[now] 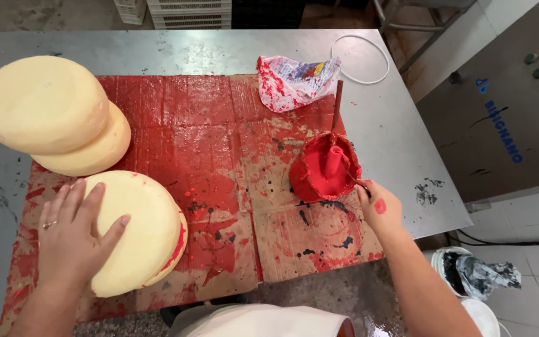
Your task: Applying red wax coating to cheese wheels using a roller and brush, then placing them in a storage crate.
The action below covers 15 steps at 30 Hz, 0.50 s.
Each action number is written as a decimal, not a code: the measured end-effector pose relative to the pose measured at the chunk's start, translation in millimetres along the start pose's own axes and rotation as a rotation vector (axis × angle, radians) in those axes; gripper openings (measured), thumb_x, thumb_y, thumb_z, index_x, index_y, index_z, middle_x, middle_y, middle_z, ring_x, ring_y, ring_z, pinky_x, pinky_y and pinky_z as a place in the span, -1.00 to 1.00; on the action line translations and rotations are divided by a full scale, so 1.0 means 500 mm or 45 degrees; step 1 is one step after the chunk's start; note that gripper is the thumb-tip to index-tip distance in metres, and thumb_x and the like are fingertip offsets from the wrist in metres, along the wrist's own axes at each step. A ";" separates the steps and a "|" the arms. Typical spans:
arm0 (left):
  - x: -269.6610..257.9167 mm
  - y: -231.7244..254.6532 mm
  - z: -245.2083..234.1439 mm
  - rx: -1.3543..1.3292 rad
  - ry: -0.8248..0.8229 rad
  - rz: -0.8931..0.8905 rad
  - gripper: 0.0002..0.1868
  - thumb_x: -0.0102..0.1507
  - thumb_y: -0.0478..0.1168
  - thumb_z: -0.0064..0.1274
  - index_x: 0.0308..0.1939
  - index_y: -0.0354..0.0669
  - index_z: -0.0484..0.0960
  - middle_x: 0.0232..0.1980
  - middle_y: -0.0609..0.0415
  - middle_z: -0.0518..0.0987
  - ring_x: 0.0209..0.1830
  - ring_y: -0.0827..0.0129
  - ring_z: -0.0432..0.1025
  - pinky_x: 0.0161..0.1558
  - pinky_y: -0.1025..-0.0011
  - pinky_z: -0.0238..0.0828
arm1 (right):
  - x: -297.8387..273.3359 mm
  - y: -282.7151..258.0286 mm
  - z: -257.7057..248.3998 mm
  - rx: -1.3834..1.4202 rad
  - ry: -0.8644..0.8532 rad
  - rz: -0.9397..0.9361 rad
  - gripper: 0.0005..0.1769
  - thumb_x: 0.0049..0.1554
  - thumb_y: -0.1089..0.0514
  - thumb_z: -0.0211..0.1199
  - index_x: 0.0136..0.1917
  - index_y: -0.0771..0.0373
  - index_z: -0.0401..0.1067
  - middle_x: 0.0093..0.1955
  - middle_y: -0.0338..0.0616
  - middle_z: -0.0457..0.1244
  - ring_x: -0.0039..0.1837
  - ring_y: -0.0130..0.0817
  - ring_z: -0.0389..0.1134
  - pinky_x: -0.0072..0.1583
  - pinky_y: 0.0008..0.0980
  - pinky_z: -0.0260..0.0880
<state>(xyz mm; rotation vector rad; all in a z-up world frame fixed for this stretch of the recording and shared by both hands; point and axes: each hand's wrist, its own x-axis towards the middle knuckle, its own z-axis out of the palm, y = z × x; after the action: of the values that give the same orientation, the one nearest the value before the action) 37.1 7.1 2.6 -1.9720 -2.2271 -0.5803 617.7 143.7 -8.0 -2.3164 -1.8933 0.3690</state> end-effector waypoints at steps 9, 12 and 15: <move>0.007 0.012 -0.014 -0.019 -0.103 -0.062 -0.19 0.27 0.38 -0.18 0.51 0.12 0.40 0.63 -0.04 0.28 0.66 0.08 0.05 0.60 0.03 -0.24 | 0.007 0.018 0.030 -0.110 0.093 -0.026 -0.64 0.36 -0.18 -0.04 0.19 -0.12 0.54 0.01 -0.40 0.43 0.09 -0.24 0.43 -0.05 -0.27 0.37; 0.010 0.011 -0.013 -0.034 -0.168 -0.103 -0.18 0.26 0.40 -0.22 0.52 0.15 0.36 0.65 -0.01 0.21 0.68 0.11 -0.03 0.60 0.06 -0.31 | 0.009 0.019 0.038 -0.094 0.142 -0.100 -0.64 0.34 -0.18 0.02 0.17 -0.07 0.55 0.05 -0.38 0.45 0.12 -0.24 0.45 -0.02 -0.23 0.41; 0.004 0.007 -0.006 -0.001 -0.076 -0.053 -0.20 0.26 0.38 -0.16 0.50 0.14 0.41 0.62 -0.03 0.30 0.66 0.08 0.06 0.59 0.01 -0.20 | -0.017 -0.006 0.000 0.256 0.098 0.101 -0.65 0.33 -0.14 0.07 0.22 -0.01 0.53 0.02 -0.22 0.45 0.05 -0.19 0.43 0.04 -0.24 0.34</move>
<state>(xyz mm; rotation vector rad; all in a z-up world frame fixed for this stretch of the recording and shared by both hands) 39.7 8.2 6.9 -1.9730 -2.3082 -0.5333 613.4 136.1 -6.6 -2.2441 -1.6508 0.4499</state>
